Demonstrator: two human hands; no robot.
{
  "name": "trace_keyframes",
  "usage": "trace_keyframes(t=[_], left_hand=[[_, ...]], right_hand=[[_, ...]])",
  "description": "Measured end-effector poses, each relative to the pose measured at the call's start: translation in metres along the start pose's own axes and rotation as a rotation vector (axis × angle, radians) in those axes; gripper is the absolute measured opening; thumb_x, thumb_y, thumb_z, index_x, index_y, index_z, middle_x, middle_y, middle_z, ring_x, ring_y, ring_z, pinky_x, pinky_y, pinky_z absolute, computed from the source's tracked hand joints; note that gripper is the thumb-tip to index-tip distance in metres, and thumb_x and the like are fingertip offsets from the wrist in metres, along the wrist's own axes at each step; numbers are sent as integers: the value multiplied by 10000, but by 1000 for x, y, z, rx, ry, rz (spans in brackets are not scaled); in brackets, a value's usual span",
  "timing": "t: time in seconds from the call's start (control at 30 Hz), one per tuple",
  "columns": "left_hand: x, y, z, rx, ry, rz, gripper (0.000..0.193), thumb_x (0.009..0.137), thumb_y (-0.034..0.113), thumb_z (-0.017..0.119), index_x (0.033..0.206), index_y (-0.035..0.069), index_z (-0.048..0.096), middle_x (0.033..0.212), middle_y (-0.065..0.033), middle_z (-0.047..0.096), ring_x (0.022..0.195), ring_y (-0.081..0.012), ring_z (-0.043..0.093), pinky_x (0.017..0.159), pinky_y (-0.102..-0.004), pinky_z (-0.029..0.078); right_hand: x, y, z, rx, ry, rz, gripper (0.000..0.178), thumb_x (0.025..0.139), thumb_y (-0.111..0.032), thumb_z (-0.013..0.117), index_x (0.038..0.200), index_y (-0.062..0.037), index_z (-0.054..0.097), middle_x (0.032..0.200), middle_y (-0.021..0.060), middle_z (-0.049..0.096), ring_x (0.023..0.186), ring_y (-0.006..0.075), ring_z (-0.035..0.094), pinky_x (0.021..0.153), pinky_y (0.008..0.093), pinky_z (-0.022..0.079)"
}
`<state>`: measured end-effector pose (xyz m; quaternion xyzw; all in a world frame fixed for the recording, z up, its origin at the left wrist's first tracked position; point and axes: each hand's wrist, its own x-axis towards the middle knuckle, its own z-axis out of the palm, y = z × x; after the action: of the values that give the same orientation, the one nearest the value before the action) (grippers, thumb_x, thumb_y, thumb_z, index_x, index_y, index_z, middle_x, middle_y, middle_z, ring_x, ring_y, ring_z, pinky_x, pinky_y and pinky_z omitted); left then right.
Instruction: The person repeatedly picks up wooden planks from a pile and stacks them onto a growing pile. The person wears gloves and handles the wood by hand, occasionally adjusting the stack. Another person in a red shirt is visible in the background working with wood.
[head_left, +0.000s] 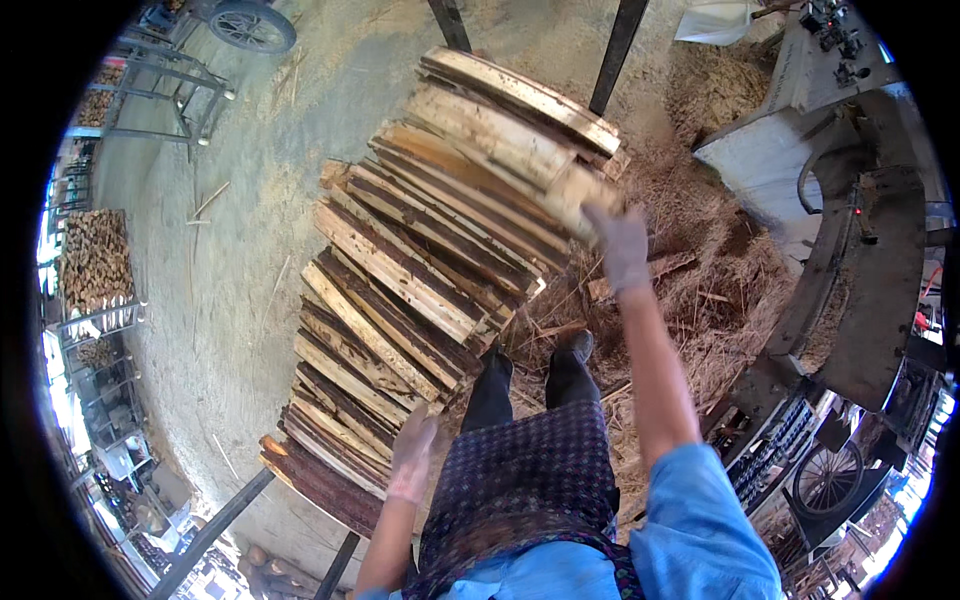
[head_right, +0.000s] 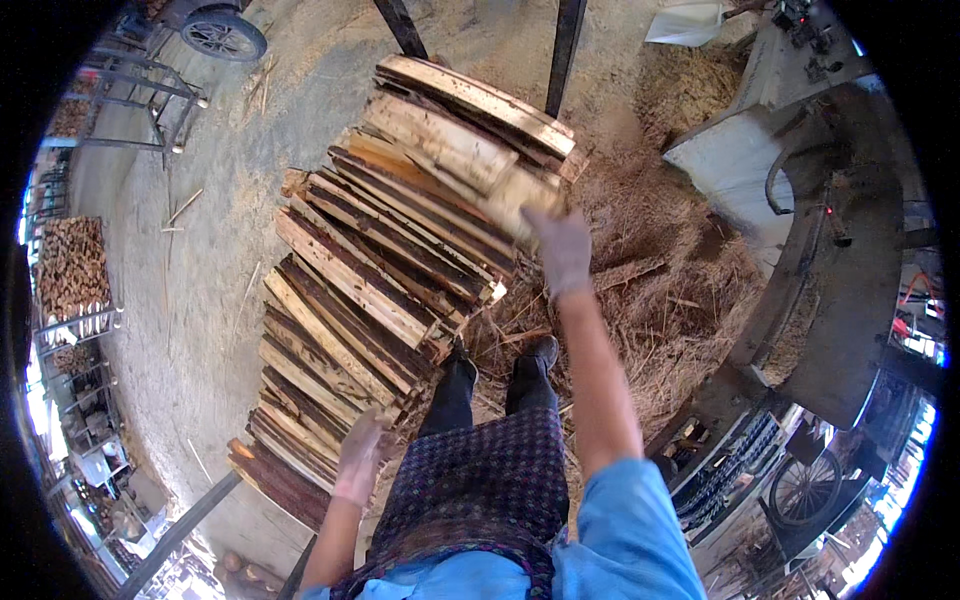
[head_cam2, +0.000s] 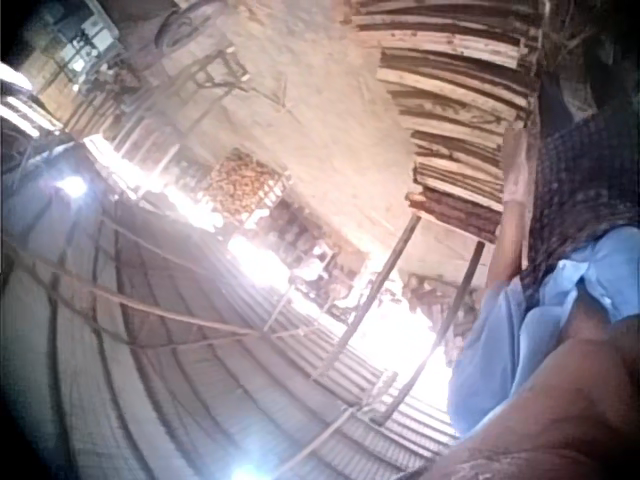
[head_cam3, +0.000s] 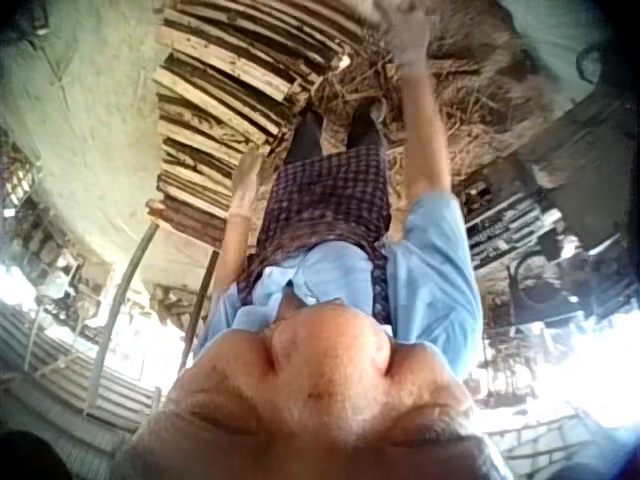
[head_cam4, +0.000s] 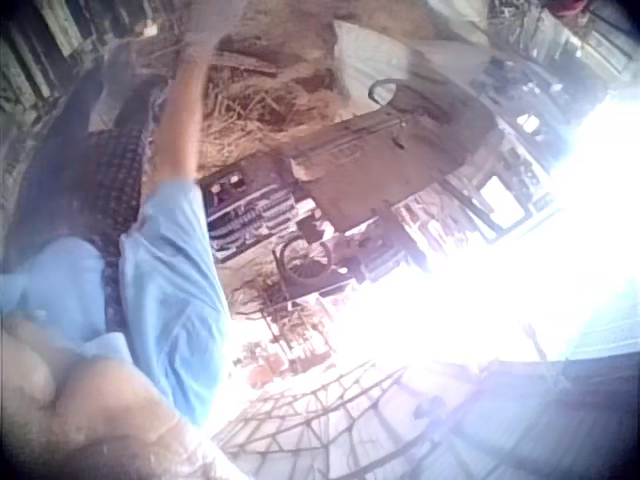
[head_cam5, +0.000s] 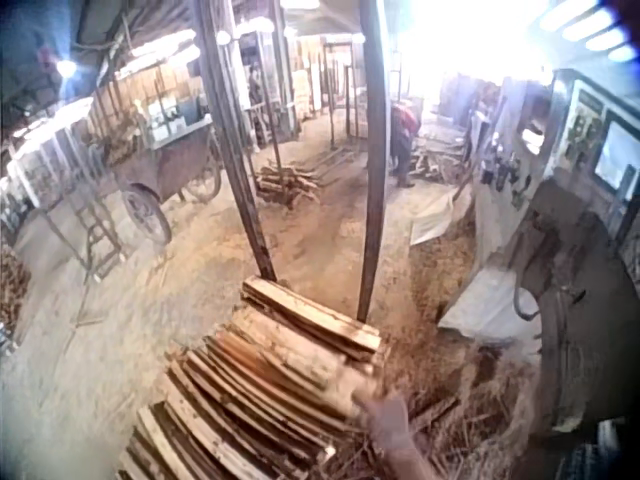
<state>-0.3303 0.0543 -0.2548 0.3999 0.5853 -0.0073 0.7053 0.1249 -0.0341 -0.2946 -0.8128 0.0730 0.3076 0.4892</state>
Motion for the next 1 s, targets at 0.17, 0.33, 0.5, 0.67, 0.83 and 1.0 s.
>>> trace_keyframes(t=[0.17, 0.33, 0.5, 0.67, 0.83, 1.0], left_hand=[[69, 75, 144, -185, -517, 5, 482, 1099, 354, 460, 1445, 18, 448, 1346, -184, 577, 1271, -274, 561, 1033, -432, 512], [99, 92, 211, -662, -902, -114, 822, 942, 715, 519, 1414, 45, 464, 1276, -156, 620, 1184, -280, 625, 996, -452, 544], [85, 85, 206, -492, -629, -85, 855, 810, 724, 701, 1309, 47, 540, 1087, -116, 685, 940, -277, 700, 859, -426, 596], [102, 87, 176, -285, -532, -151, 609, 820, 494, 821, 1178, 37, 637, 936, -72, 709, 779, -205, 713, 700, -359, 620], [84, 98, 178, -254, -576, -102, 638, 753, 518, 868, 1153, 77, 639, 896, -33, 685, 770, -177, 700, 672, -336, 609], [68, 88, 163, -172, -596, -96, 775, 744, 532, 874, 1291, 72, 576, 1018, -18, 667, 865, -156, 679, 733, -312, 601]], right_hand=[[-156, 31, 15, -415, 369, -547, 614, 676, -356, 896, 1078, -8, 590, 994, 188, 628, 950, 422, 620, 830, 499, 507], [-214, 65, -2, -541, 264, -767, 561, 686, -254, 879, 1080, -36, 544, 1009, 176, 577, 947, 405, 569, 822, 500, 478], [-231, 107, -4, -551, 212, -752, 608, 672, -282, 876, 1117, -47, 536, 1043, 167, 558, 963, 398, 548, 836, 506, 464], [-230, 71, -31, -413, -482, -246, 728, 756, -411, 862, 1238, 29, 539, 1161, 228, 641, 1051, 405, 645, 903, 455, 535], [-109, 124, 1, 484, -452, 362, 707, 934, -580, 673, 1303, 14, 572, 1151, 126, 686, 977, 275, 667, 914, 395, 542], [-90, 103, 53, 763, -689, 516, 504, 982, -472, 655, 1246, -43, 635, 1099, 88, 703, 948, 191, 667, 860, 339, 553]])
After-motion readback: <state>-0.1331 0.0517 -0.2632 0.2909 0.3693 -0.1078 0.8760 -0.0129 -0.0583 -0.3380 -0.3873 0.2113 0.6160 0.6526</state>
